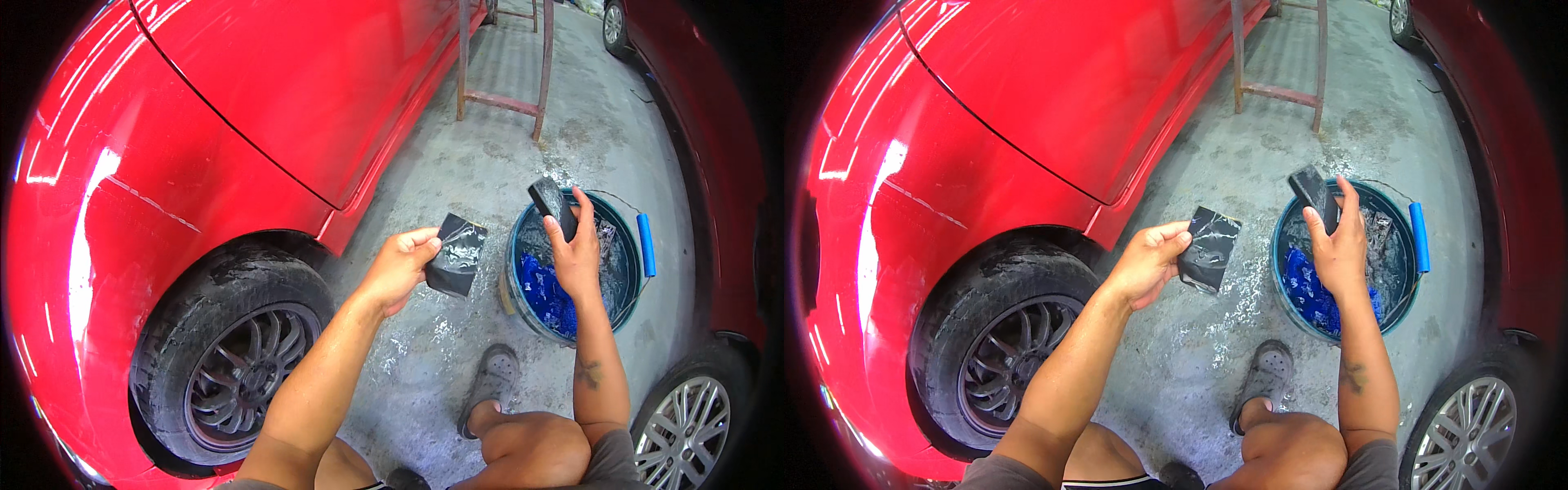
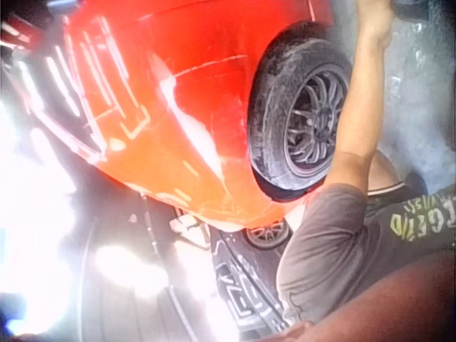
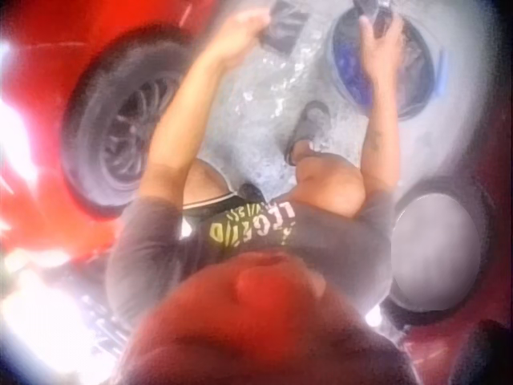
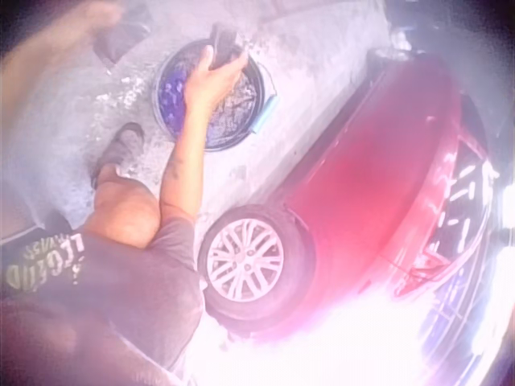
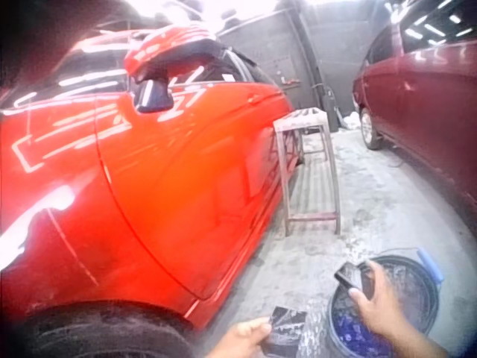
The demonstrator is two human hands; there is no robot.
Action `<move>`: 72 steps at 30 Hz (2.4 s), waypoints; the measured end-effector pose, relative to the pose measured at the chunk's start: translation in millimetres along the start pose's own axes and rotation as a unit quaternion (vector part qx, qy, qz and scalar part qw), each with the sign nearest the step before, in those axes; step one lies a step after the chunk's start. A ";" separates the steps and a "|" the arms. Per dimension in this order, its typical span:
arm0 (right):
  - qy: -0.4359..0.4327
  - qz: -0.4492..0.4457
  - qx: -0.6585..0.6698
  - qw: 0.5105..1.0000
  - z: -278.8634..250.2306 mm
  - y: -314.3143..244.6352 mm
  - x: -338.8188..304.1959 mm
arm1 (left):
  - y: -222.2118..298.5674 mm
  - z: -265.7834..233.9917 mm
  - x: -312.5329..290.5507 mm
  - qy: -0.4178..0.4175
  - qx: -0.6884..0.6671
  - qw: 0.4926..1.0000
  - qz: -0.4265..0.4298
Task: The person scrubs the front fender and wheel arch of a red car using a small black abrasive pad and a blue microfiber cloth. They repeatedly dip the pad into a bucket of soapy water and wipe the treated area with the cloth.
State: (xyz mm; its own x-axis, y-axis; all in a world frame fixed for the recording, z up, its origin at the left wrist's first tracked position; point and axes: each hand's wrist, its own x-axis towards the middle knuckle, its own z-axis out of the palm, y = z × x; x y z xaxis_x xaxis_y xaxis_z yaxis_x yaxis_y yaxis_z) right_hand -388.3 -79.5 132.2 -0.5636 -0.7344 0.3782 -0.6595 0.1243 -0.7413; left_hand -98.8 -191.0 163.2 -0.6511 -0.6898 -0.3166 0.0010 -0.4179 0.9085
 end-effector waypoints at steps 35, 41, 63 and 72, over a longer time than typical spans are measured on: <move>-0.259 -0.236 0.113 0.930 24.5 -40.3 -11.4 | 2.0 28.9 -3.4 -0.019 0.038 0.994 0.105; -0.142 -0.221 0.029 0.964 -42.1 -64.6 13.0 | 38.6 74.0 33.1 -0.087 0.268 0.935 0.216; 0.023 -0.125 -0.124 0.984 -63.1 21.8 17.7 | -90.4 147.8 100.7 -0.096 0.424 0.892 0.122; 0.087 -0.075 -0.116 0.987 -59.4 26.4 21.0 | -103.0 206.6 107.5 -0.186 0.651 0.735 -0.040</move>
State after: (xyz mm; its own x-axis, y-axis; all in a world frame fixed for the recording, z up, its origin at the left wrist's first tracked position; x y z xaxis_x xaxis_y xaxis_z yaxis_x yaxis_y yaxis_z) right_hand -447.1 -52.0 153.5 -0.5137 -0.6335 0.5786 -0.8274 0.1872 -0.5295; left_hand -325.8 -99.9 91.9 -0.7725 -0.3837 -0.5059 -0.6179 0.6380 0.4595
